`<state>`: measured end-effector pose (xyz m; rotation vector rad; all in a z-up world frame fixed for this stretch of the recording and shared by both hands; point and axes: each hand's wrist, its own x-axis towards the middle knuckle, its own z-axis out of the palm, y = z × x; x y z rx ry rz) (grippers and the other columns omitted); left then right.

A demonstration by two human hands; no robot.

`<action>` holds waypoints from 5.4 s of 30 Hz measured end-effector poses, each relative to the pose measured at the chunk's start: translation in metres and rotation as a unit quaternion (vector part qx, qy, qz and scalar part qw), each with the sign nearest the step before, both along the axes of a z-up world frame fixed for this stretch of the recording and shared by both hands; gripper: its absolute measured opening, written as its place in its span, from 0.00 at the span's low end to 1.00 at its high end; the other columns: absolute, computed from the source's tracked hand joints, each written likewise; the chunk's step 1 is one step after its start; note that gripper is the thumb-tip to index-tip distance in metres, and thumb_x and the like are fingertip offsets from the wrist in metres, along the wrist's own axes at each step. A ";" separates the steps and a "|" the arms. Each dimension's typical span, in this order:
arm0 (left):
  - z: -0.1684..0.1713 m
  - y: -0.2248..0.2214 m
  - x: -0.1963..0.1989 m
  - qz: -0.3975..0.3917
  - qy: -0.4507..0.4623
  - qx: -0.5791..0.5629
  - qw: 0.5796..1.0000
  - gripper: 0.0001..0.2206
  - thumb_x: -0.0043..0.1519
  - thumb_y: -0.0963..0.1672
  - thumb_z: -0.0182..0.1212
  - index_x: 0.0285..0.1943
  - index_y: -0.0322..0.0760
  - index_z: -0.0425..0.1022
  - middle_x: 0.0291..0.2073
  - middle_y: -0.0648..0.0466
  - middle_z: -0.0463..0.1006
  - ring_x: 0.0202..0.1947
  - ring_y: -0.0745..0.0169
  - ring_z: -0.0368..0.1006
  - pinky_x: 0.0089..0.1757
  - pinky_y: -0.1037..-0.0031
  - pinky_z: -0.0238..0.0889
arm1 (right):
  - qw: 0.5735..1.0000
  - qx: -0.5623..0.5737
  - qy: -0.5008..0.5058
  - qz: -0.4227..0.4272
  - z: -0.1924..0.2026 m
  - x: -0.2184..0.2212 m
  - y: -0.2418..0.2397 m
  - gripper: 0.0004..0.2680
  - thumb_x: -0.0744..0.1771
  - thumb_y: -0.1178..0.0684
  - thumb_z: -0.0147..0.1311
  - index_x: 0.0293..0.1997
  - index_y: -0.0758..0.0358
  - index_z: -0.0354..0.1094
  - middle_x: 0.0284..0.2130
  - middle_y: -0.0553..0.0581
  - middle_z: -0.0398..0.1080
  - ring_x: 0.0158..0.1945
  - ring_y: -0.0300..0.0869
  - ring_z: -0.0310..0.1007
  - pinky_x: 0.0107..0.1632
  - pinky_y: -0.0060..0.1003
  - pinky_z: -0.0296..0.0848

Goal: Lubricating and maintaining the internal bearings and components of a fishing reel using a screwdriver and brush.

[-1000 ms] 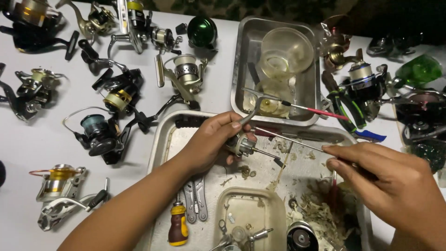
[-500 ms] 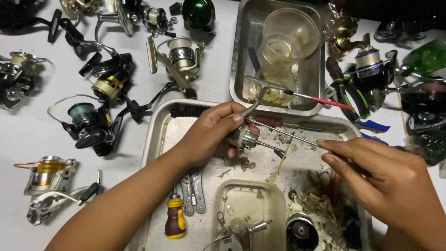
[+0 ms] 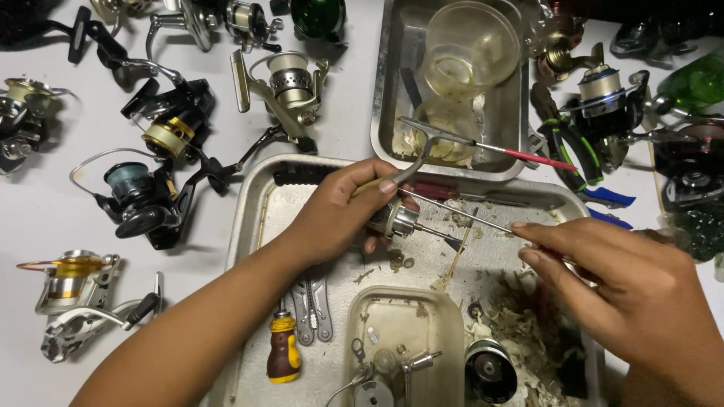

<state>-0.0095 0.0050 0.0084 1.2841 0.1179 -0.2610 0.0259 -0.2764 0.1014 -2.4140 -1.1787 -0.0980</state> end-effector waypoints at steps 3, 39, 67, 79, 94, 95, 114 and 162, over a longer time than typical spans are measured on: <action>-0.003 -0.001 -0.005 0.014 -0.127 0.125 0.984 0.12 0.66 0.51 0.54 0.40 0.41 0.75 0.28 0.60 0.78 0.21 0.75 0.68 0.24 0.81 0.63 | 0.978 -0.017 0.201 -0.058 -0.012 0.012 -0.015 0.13 0.65 0.51 0.55 0.53 0.54 0.79 0.43 0.48 0.86 0.38 0.33 0.86 0.39 0.29 0.76; 0.015 0.001 -0.015 0.015 -0.404 0.281 0.870 0.08 0.72 0.43 0.56 0.41 0.34 0.75 0.29 0.58 0.76 0.30 0.71 0.67 0.37 0.77 0.58 | 0.916 -0.050 0.357 -0.177 -0.024 -0.011 0.001 0.13 0.67 0.57 0.55 0.58 0.60 0.77 0.36 0.54 0.81 0.22 0.39 0.63 0.25 0.33 0.59; 0.005 0.003 -0.009 -0.001 -0.386 0.260 0.885 0.09 0.70 0.45 0.57 0.42 0.35 0.78 0.31 0.60 0.78 0.32 0.74 0.68 0.37 0.78 0.60 | 0.893 -0.238 -0.378 0.047 -0.045 -0.018 -0.030 0.21 0.70 0.60 0.58 0.72 0.44 0.82 0.20 0.43 0.59 0.18 0.38 0.50 0.25 0.33 0.50; 0.007 0.000 -0.012 0.003 -0.389 0.248 0.887 0.09 0.70 0.44 0.57 0.43 0.34 0.78 0.33 0.59 0.78 0.34 0.73 0.70 0.39 0.78 0.61 | 0.955 -0.110 0.251 -0.114 -0.026 -0.020 -0.005 0.16 0.67 0.53 0.51 0.62 0.51 0.73 0.45 0.52 0.82 0.11 0.37 0.52 0.20 0.34 0.57; 0.002 -0.001 -0.009 0.003 -0.410 0.264 0.873 0.10 0.70 0.45 0.57 0.44 0.35 0.79 0.31 0.58 0.80 0.29 0.71 0.70 0.34 0.77 0.60 | 0.856 -0.013 0.488 -0.169 -0.031 -0.015 -0.019 0.16 0.68 0.55 0.50 0.64 0.58 0.75 0.14 0.60 0.61 0.16 0.42 0.59 0.19 0.36 0.56; 0.002 -0.001 -0.009 0.004 -0.397 0.268 0.878 0.10 0.70 0.46 0.57 0.44 0.35 0.79 0.31 0.59 0.80 0.28 0.72 0.69 0.34 0.78 0.59 | 0.978 -0.129 0.148 -0.072 -0.038 -0.017 -0.026 0.16 0.70 0.58 0.55 0.67 0.55 0.74 0.19 0.54 0.67 0.19 0.41 0.62 0.22 0.37 0.61; -0.003 0.000 -0.005 -0.039 -0.386 0.241 0.890 0.09 0.70 0.46 0.56 0.44 0.37 0.77 0.36 0.59 0.80 0.37 0.71 0.73 0.41 0.77 0.62 | 0.784 0.001 0.605 -0.141 -0.033 0.001 -0.058 0.21 0.69 0.60 0.42 0.73 0.61 0.69 0.23 0.67 0.69 0.18 0.47 0.55 0.20 0.43 0.53; -0.006 0.005 -0.001 -0.091 -0.257 0.218 0.937 0.17 0.68 0.51 0.48 0.57 0.41 0.75 0.46 0.56 0.81 0.47 0.63 0.75 0.49 0.70 0.64 | 0.972 -0.113 -0.194 0.069 -0.033 -0.009 -0.045 0.12 0.71 0.64 0.62 0.63 0.64 0.77 0.43 0.60 0.77 0.41 0.48 0.76 0.42 0.41 0.74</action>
